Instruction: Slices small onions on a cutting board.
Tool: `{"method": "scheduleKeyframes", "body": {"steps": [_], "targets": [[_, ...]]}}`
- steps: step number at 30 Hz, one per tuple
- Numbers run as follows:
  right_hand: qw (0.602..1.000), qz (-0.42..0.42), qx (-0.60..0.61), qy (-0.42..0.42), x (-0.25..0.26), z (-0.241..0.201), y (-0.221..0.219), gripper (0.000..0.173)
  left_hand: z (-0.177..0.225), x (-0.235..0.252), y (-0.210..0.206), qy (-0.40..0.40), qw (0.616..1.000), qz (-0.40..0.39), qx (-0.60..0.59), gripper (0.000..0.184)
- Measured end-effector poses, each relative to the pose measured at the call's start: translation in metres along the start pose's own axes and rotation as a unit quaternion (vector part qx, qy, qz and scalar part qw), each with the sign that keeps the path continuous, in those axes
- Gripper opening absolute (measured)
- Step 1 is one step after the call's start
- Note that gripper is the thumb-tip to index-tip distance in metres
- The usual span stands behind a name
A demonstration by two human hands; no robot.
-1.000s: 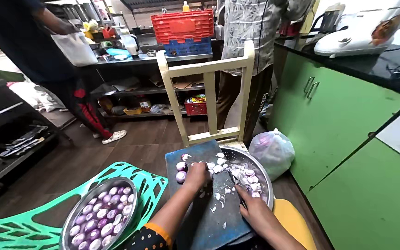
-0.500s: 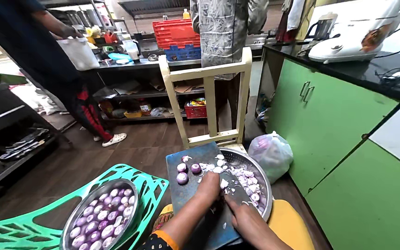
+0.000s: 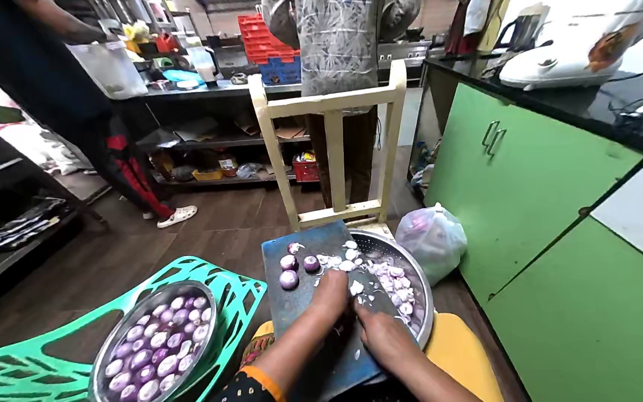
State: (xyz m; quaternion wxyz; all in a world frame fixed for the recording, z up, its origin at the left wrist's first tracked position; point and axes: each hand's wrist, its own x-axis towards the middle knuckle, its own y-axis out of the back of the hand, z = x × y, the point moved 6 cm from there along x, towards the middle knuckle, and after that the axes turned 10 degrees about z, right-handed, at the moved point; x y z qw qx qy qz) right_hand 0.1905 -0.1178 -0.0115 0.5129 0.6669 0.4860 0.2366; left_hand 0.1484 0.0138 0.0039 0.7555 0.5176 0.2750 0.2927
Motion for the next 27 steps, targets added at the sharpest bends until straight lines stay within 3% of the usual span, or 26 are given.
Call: {"method": "scheduleKeyframes", "body": {"steps": [27], "targets": [[0.999,0.014,0.027,0.024,-0.013,-0.002,0.009,0.061,-0.008,0.0,-0.001,0.019,1.0,0.006,-0.01,0.014]]}}
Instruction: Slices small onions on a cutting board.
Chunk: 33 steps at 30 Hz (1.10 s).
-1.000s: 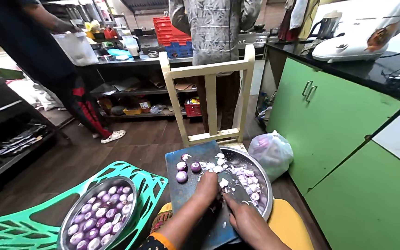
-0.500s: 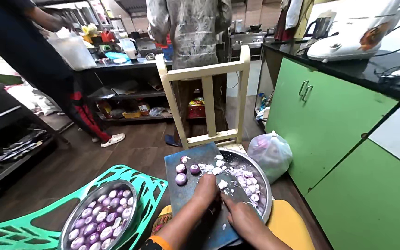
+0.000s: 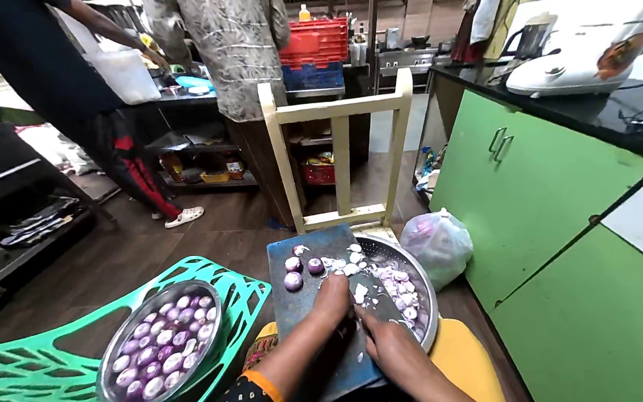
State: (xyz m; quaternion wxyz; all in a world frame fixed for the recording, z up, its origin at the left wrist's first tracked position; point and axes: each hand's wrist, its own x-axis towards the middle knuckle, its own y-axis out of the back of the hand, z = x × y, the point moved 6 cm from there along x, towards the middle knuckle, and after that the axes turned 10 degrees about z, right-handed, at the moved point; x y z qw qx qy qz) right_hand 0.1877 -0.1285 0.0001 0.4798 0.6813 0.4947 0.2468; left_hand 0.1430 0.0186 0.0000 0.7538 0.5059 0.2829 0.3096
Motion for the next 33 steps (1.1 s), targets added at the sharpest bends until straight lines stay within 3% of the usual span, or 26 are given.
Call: {"method": "scheduleKeyframes", "body": {"steps": [4,8,14,19,24,29,33], "targets": [[0.999,-0.015,-0.01,-0.031,0.012,0.009,-0.011,0.063,0.001,0.0,-0.001,-0.009,1.0,-0.005,-0.002,0.019],[1.0,-0.004,-0.011,-0.007,-0.007,0.008,-0.005,0.063,-0.004,0.0,-0.001,0.005,1.0,-0.001,-0.008,0.019],[0.999,-0.006,-0.027,-0.017,0.013,0.005,-0.015,0.059,-0.002,-0.002,-0.001,-0.002,1.0,0.004,0.007,0.016],[1.0,-0.003,-0.011,0.009,-0.011,0.006,-0.002,0.062,-0.006,0.0,0.002,0.01,1.0,0.002,-0.005,0.015],[1.0,-0.006,-0.014,-0.019,0.016,0.002,-0.014,0.061,-0.003,-0.001,-0.002,-0.003,1.0,0.006,0.004,0.014],[1.0,-0.022,-0.017,-0.002,-0.008,0.01,-0.006,0.063,-0.008,-0.001,0.0,-0.002,1.0,0.011,-0.02,0.016],[1.0,-0.005,-0.005,0.003,0.007,-0.004,-0.004,0.061,-0.005,-0.002,0.001,0.018,1.0,-0.007,-0.005,0.013]]}}
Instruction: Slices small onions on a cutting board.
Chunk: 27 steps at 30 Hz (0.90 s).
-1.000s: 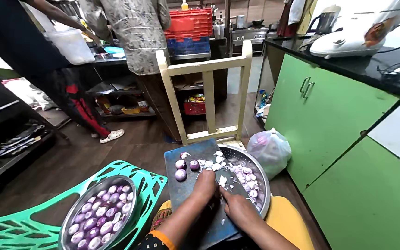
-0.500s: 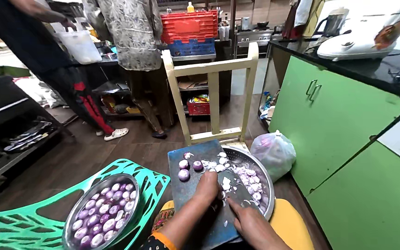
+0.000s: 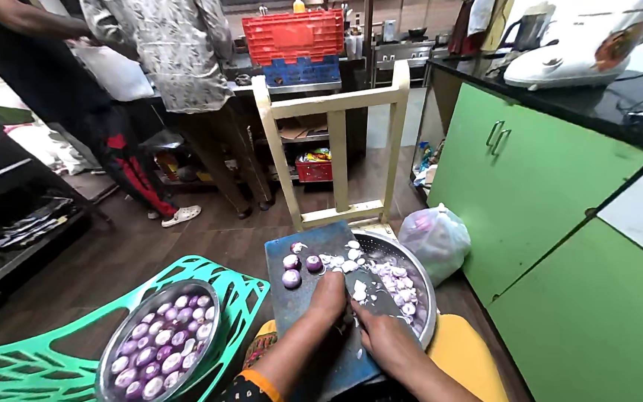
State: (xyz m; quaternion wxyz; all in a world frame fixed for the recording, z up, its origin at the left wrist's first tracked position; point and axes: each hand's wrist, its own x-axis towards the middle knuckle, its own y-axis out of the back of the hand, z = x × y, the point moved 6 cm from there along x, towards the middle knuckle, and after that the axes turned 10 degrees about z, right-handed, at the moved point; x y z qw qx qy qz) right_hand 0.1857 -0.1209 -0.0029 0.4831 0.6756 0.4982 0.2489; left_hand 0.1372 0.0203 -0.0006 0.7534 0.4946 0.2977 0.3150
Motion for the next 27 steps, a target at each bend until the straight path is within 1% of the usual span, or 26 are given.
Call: {"method": "scheduleKeyframes", "body": {"steps": [3,5,8,11,14,17,19,21,25,27], "targets": [[1.0,-0.014,-0.022,-0.013,0.009,0.009,-0.011,0.061,0.001,0.002,0.0,-0.012,1.0,0.013,-0.007,0.016],[0.999,-0.027,-0.02,-0.005,-0.005,0.014,-0.011,0.062,-0.002,0.002,-0.002,-0.015,1.0,0.013,-0.008,0.017],[1.0,-0.017,0.005,0.005,-0.017,0.011,0.004,0.064,-0.001,0.003,0.0,-0.021,1.0,0.011,-0.001,0.016],[1.0,-0.009,0.008,-0.003,0.0,0.003,0.001,0.062,0.001,0.002,-0.004,-0.02,1.0,0.003,0.007,0.015],[1.0,-0.007,-0.005,-0.008,0.009,0.011,-0.012,0.061,0.002,0.003,-0.004,-0.026,1.0,0.013,-0.002,0.016],[1.0,-0.026,-0.009,0.0,-0.014,0.02,-0.011,0.063,-0.003,0.0,-0.004,-0.028,0.999,0.022,-0.012,0.017],[1.0,-0.018,0.005,0.006,-0.024,0.018,0.001,0.063,-0.003,0.001,-0.002,-0.025,0.999,0.021,-0.012,0.016],[1.0,0.007,0.019,0.018,-0.019,0.009,0.006,0.061,-0.003,0.001,-0.004,-0.022,1.0,0.012,-0.012,0.015],[1.0,-0.011,-0.013,-0.011,0.01,0.006,-0.011,0.063,-0.002,0.001,-0.004,-0.014,1.0,0.014,-0.012,0.015],[0.999,-0.031,-0.021,-0.01,0.002,0.01,-0.013,0.064,-0.003,-0.001,-0.002,-0.015,0.999,0.021,-0.02,0.018]]}}
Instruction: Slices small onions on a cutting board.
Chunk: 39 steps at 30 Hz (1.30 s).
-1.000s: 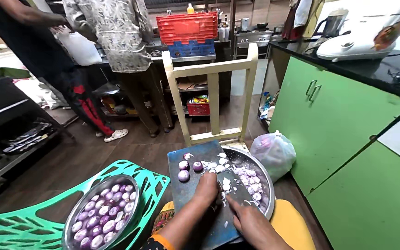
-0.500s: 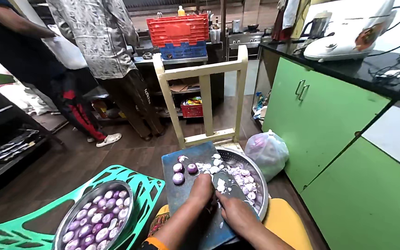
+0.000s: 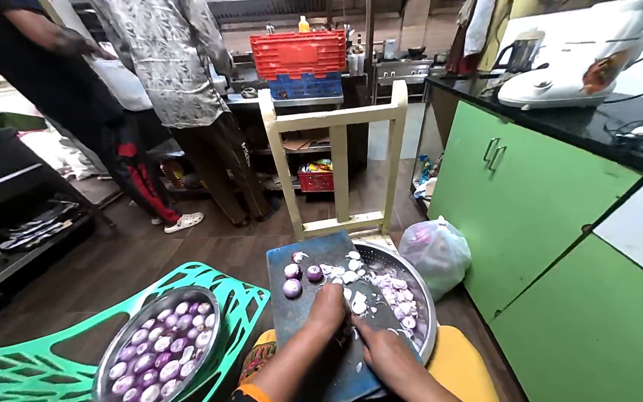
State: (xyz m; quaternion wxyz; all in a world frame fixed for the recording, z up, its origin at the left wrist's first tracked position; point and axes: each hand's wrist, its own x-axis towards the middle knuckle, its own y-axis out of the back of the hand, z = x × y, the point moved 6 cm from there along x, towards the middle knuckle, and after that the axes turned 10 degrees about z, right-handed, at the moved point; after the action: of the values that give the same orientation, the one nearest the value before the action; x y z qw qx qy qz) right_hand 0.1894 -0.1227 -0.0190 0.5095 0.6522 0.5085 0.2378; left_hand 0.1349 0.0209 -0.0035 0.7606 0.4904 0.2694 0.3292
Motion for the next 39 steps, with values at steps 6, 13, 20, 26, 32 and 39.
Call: {"method": "scheduleKeyframes", "body": {"steps": [6,13,20,26,32,39], "targets": [[0.998,0.025,0.045,0.025,-0.03,-0.003,0.017,0.064,-0.005,0.0,0.001,0.005,1.0,0.005,-0.011,0.015],[1.0,0.008,0.001,0.009,-0.004,0.0,-0.002,0.062,-0.003,-0.002,-0.003,0.011,1.0,0.012,-0.021,0.016],[0.999,0.031,0.036,0.025,-0.017,-0.006,0.013,0.061,-0.001,-0.006,-0.004,0.018,1.0,-0.007,0.002,0.014],[1.0,0.011,0.005,0.014,0.004,-0.004,-0.001,0.063,-0.004,-0.007,-0.002,0.008,1.0,0.01,-0.019,0.014],[0.999,0.029,0.035,0.025,-0.032,0.006,0.007,0.061,-0.004,-0.006,-0.002,-0.001,1.0,0.003,-0.015,0.014],[1.0,0.025,0.002,0.011,0.016,-0.011,0.0,0.059,-0.003,-0.007,0.0,0.014,1.0,0.016,-0.004,0.014]]}}
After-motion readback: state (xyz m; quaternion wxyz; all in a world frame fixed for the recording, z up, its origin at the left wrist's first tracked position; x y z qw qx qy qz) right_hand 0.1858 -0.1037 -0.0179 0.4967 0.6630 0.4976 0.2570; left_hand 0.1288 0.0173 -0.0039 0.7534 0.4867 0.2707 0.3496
